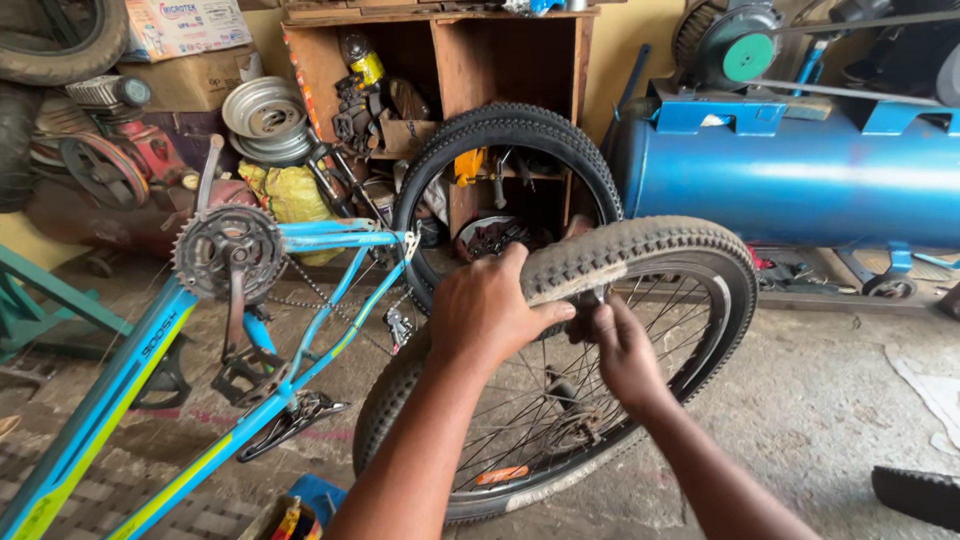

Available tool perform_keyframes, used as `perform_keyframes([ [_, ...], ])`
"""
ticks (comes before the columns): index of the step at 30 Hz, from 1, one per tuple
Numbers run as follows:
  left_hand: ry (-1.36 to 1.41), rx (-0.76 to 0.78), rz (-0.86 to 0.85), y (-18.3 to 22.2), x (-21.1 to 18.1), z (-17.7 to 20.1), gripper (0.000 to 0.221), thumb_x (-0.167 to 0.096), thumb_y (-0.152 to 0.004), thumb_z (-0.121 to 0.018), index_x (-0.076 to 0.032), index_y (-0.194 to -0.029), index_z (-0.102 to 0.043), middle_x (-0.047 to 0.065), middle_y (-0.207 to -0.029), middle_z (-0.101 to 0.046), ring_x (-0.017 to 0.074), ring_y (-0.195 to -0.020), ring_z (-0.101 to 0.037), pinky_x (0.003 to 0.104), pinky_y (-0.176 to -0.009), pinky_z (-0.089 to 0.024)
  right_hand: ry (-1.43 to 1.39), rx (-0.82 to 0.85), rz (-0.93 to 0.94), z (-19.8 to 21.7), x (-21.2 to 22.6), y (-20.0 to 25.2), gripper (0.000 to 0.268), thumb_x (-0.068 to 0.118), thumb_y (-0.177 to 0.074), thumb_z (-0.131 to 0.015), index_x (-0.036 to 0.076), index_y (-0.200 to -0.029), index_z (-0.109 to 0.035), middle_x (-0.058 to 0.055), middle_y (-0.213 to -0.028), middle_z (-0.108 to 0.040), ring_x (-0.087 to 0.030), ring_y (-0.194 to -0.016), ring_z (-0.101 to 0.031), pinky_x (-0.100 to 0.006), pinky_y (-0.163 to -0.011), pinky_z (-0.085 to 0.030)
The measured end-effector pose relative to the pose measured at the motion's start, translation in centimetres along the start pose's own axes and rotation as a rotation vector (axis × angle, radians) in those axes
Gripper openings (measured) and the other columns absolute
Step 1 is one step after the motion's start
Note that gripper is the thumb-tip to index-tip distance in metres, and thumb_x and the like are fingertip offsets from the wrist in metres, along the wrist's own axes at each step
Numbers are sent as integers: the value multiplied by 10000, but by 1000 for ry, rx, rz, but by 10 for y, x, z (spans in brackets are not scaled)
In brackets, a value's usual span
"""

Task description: The person works on a bicycle wheel by using a metal tool to manipulate the tire bead and then adjusting the valve stem by hand.

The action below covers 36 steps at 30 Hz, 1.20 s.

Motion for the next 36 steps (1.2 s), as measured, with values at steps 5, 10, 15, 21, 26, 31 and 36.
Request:
perform_keyframes([
  [5, -125, -147, -191, -3, -46, 2, 799, -482, -628, -926, -62, -1204, -563, 169, -1087, -712, 319, -943, -723, 499, -874, -547, -105, -18, -7, -11, -25, -10, 441, 391, -1143, -385, 26, -1062, -618, -174, -962, -629, -247, -897, -598, -432, -867, -541],
  [10, -292, 32, -51, -55, -62, -26, 893, -468, -690, -931, -74, -1352, -479, 209, -1188, -667, 345, -1031, -700, 498, -890, -554, 22, 12, -146, -26, -30, -18, 454, 413, -1090, -386, 54, -1175, -650, -136, -1066, -765, -232, -1010, -710, -359, -943, -570],
  [15, -299, -85, -105, -76, -66, -47, 505, -311, -770, -886, -117, -1148, -614, 199, -1097, -718, 378, -986, -733, 485, -821, -594, 219, 46, 295, -4, 22, -15, 570, 336, -1046, -556, -9, -1492, -473, -213, -1397, -606, -314, -1281, -577, -407, -1032, -450],
  [21, -292, -112, -179, -88, -98, -61, 632, -331, -647, -934, -91, -1131, -606, 199, -1054, -702, 390, -985, -705, 553, -808, -561, 218, 72, -40, 128, -26, -9, 442, 358, -983, -606, 58, -1300, -669, -122, -1153, -782, -215, -1048, -736, -353, -921, -572],
  [26, -539, -66, -176, -106, -132, -86, 841, -527, -592, -958, -82, -1217, -613, 207, -1052, -713, 404, -1036, -687, 589, -808, -548, 523, -182, -179, 267, -204, 88, 296, 251, -998, -651, 83, -1236, -704, -92, -1038, -785, -160, -917, -748, -345, -802, -587],
  [31, -515, -47, -262, -121, -165, -112, 756, -514, -614, -935, -87, -1172, -656, 201, -1031, -724, 393, -999, -700, 551, -784, -558, 456, -235, -701, 308, -409, 259, 260, 282, -947, -688, 124, -1148, -730, -94, -910, -795, -156, -720, -703, -354, -662, -569],
  [36, -479, -50, -309, -126, -192, -138, 676, -468, -651, -892, -85, -1156, -656, 188, -999, -728, 376, -965, -710, 535, -765, -562, 850, -51, -910, 284, -447, 359, 336, 450, -884, -761, 195, -1102, -784, -97, -1045, -786, -276, -969, -734, -404, -867, -579],
])
Point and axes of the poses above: each hand's wrist, its own y-axis away from the middle knuckle, its own z-axis out of the back of the hand, x = y × z, the point moved 10 cm from there along -y, towards the middle knuckle
